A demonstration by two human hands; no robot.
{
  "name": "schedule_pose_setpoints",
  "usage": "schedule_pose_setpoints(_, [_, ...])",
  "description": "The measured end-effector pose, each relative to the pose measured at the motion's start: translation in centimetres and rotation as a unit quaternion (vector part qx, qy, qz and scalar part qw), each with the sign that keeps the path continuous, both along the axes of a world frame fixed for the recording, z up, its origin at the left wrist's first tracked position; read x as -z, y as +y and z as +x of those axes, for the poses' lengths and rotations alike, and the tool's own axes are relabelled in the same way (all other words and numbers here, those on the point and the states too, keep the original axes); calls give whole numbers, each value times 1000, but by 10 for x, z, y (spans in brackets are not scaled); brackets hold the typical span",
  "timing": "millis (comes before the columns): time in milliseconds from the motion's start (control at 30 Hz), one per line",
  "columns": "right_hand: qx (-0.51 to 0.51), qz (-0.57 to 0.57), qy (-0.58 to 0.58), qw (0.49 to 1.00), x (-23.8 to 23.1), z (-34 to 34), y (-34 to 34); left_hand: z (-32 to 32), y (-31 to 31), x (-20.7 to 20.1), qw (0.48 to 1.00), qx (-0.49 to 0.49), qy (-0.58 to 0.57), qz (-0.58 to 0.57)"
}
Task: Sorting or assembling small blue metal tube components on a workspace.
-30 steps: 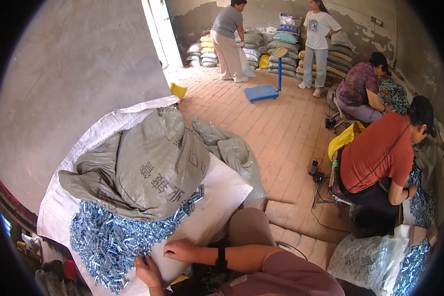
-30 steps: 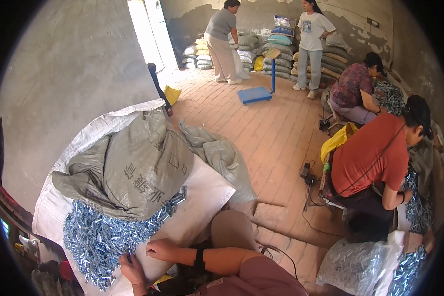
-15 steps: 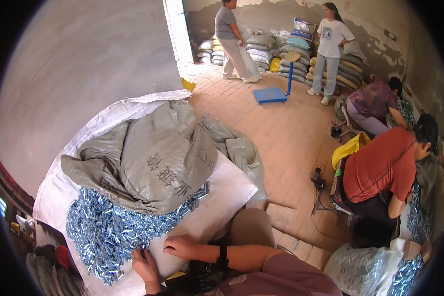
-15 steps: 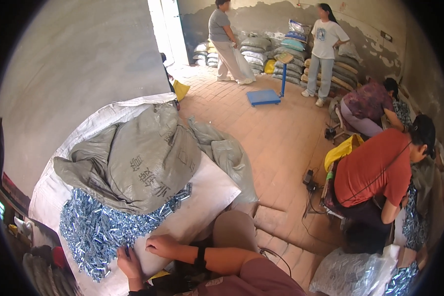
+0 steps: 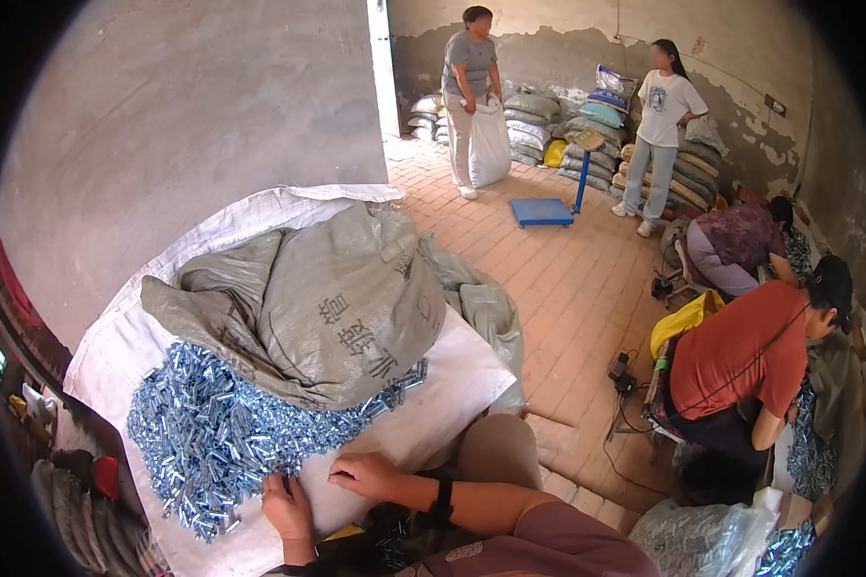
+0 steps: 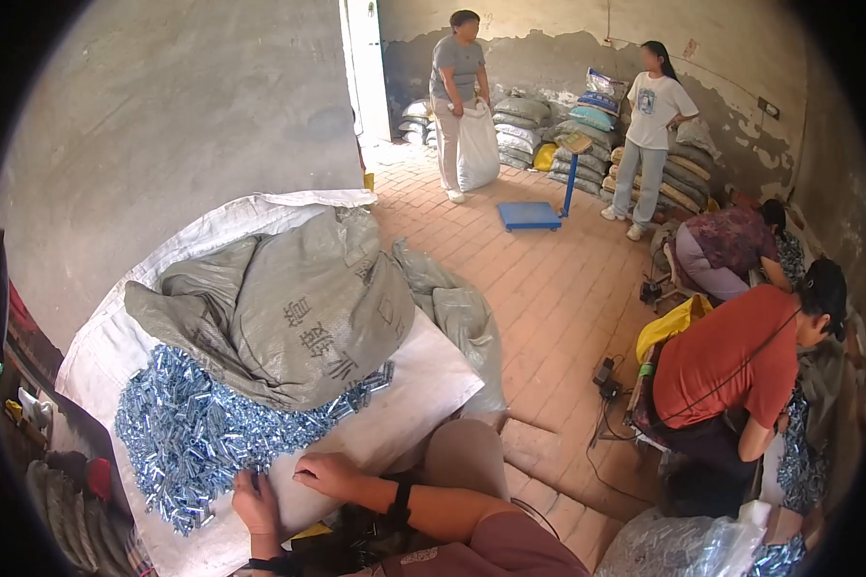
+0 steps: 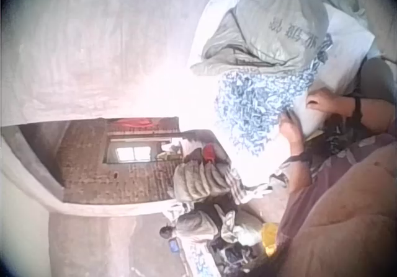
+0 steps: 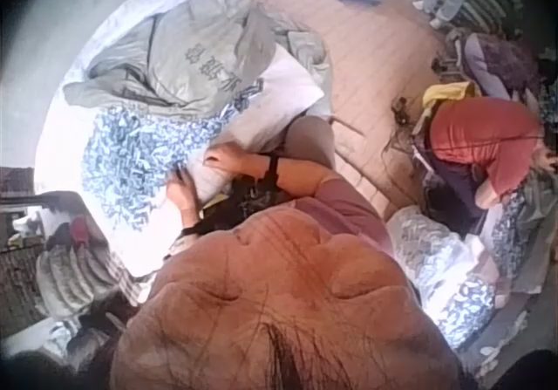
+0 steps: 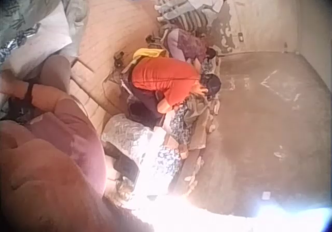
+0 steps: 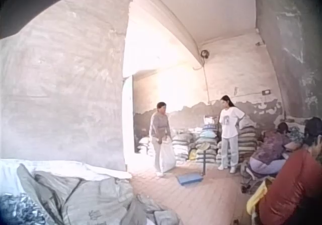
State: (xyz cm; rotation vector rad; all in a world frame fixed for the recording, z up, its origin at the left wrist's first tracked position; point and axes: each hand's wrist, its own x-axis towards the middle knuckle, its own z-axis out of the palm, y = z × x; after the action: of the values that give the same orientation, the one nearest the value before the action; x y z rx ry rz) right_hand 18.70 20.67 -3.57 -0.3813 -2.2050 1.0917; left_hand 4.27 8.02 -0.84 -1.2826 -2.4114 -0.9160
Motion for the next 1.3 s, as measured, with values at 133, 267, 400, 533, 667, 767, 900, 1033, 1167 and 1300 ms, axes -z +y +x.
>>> schedule_pose_setpoints(133, [1, 8, -5, 1000, 0, 0, 1, -2, 0, 2, 1000, -2, 2, -3])
schedule_pose_setpoints(267, [1, 9, 1, 1000, 0, 0, 1, -2, 1, 2, 1000, -5, 5, -2])
schedule_pose_setpoints(400, [4, 7, 6, 1000, 0, 0, -1, -3, 0, 3, 1000, -10, 4, -1])
schedule_pose_setpoints(533, [0, 13, 9, 1000, -1, 0, 0, -4, 1, 4, 1000, -5, 5, 5])
schedule_pose_setpoints(667, [0, 9, 10, 1000, -2, 1, -1, -4, 1, 5, 1000, -2, 7, 9])
schedule_pose_setpoints(767, [0, 5, 11, 1000, 0, 0, 0, -2, 1, 3, 1000, -1, 7, 10])
schedule_pose_setpoints(900, [-3, -4, 19, 1000, 0, 0, -2, 0, 1, 1, 1000, 2, 5, 14])
schedule_pose_setpoints(1033, [-1, 0, 21, 1000, 1, -1, -1, -2, 1, 2, 1000, 3, 8, 12])
schedule_pose_setpoints(1167, [5, 7, 13, 1000, 0, -1, -1, -4, 0, 4, 1000, 12, 15, 1])
schedule_pose_setpoints(1300, [7, 11, 1, 1000, -1, -1, -1, -2, 1, 2, 1000, 12, 12, 2])
